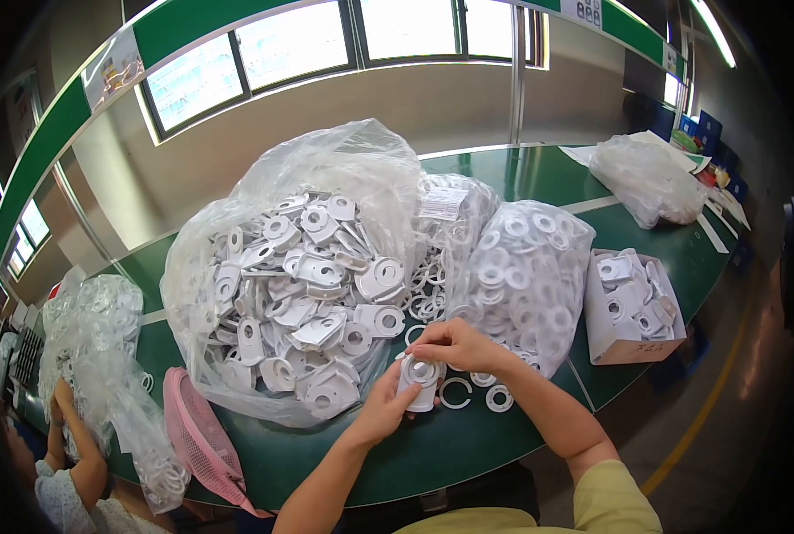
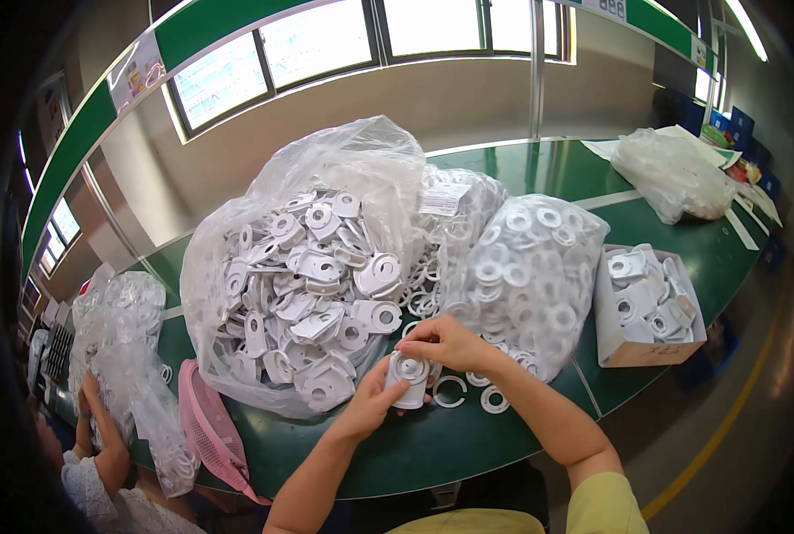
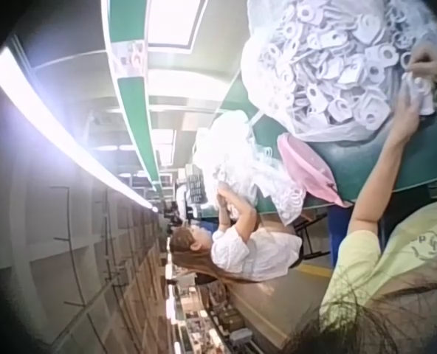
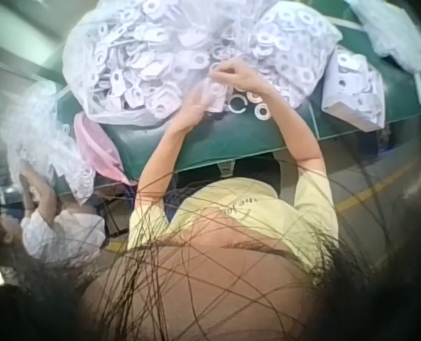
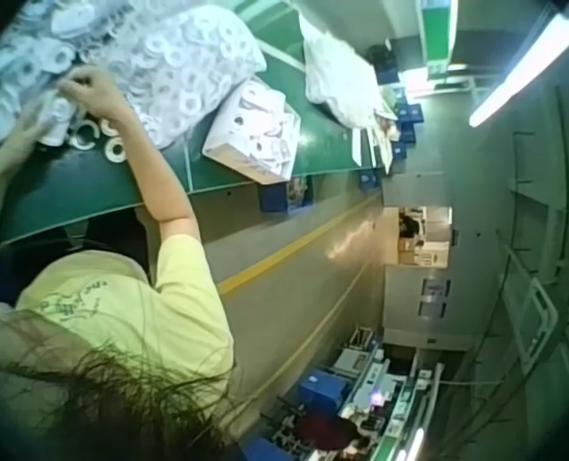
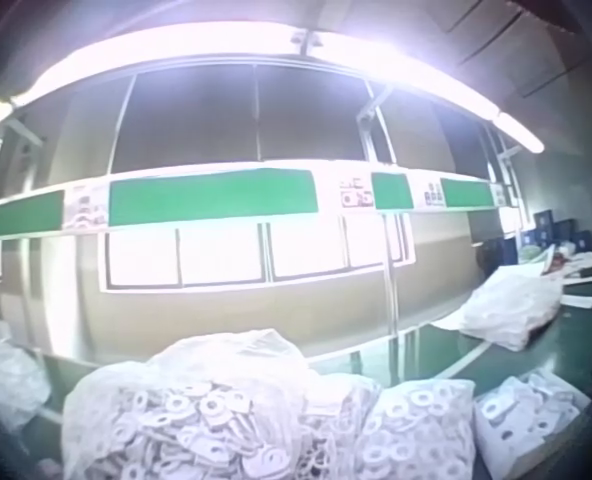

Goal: The person sorts and assembles small plastic components and metal rings by hand at a factory workbench, taking them from a cardboard box and plastic bags.

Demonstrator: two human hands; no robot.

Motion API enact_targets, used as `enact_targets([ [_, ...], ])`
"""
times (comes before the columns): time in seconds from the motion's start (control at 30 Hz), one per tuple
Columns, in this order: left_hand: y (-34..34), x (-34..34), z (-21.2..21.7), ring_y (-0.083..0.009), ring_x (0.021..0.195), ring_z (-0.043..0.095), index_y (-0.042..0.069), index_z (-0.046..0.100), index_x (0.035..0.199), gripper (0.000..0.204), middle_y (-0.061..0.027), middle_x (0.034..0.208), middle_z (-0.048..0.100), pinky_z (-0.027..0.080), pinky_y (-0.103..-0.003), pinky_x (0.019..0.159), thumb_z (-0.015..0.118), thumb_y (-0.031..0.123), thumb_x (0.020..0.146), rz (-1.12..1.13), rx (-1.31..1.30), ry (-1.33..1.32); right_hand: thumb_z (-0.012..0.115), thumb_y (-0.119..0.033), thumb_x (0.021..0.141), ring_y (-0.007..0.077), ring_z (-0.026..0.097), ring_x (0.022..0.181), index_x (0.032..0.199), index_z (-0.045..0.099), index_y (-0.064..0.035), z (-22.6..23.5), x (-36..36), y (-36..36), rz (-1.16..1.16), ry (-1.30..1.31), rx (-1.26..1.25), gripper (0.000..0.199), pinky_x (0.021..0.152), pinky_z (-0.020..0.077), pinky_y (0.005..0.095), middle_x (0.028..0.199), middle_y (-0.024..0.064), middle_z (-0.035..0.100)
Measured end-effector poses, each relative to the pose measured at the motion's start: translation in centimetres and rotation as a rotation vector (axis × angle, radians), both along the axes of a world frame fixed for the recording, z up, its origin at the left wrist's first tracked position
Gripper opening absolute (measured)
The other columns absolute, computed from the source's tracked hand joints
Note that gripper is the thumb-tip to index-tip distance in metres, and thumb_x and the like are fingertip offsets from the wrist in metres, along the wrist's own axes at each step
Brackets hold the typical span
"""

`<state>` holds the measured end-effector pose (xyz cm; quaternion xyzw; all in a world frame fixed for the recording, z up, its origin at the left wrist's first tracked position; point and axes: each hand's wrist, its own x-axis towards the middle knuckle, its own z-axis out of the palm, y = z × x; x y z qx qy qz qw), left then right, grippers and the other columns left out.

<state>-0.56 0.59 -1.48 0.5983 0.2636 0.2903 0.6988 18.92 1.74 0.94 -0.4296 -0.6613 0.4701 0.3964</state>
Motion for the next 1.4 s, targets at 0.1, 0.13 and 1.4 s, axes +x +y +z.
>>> enact_targets([
  [0.1, 0.2, 0.0, -0.6, -0.0174, 0.086, 0.064, 0.004, 0.032, 0.13, 0.04, -0.0118, 0.11, 0.059, 0.045, -0.02, 0.057, 0.043, 0.009, 0.092, -0.036, -0.005, -0.029, 0.064, -0.019, 0.084, 0.008, 0.057, 0.076, 0.094, 0.067, 0.0016, 0.3, 0.1, -0.1, 0.021, 0.021, -0.082, 0.023, 0.067, 0.0455, 0.0223, 0.083, 0.0046, 0.066],
  [0.13, 0.3, 0.0, -0.8, -0.0174, 0.086, 0.064, 0.004, 0.032, 0.13, 0.04, -0.0118, 0.11, 0.059, 0.045, -0.02, 0.057, 0.043, 0.009, 0.092, -0.035, -0.005, -0.029, 0.064, -0.019, 0.084, 0.008, 0.057, 0.076, 0.094, 0.067, 0.0016, 0.3, 0.1, -0.1, 0.021, 0.021, -0.082, 0.023, 0.067, 0.0455, 0.0223, 0.083, 0.0046, 0.066],
  [1.4, 1.6, -1.0, -1.3, -0.006, 0.071, 0.044, 0.003, 0.052, 0.093, 0.021, 0.001, 0.082, 0.052, 0.036, -0.021, 0.061, 0.04, 0.02, 0.096, 0.275, 0.094, -0.128, 0.059, -0.013, 0.087, 0.0057, 0.053, 0.071, 0.089, 0.065, 0.0002, -0.9, -2.3, -0.7, -0.084, 0.088, 0.15, 0.015, 0.064, 0.043, 0.0222, 0.079, 0.0022, 0.063],
])
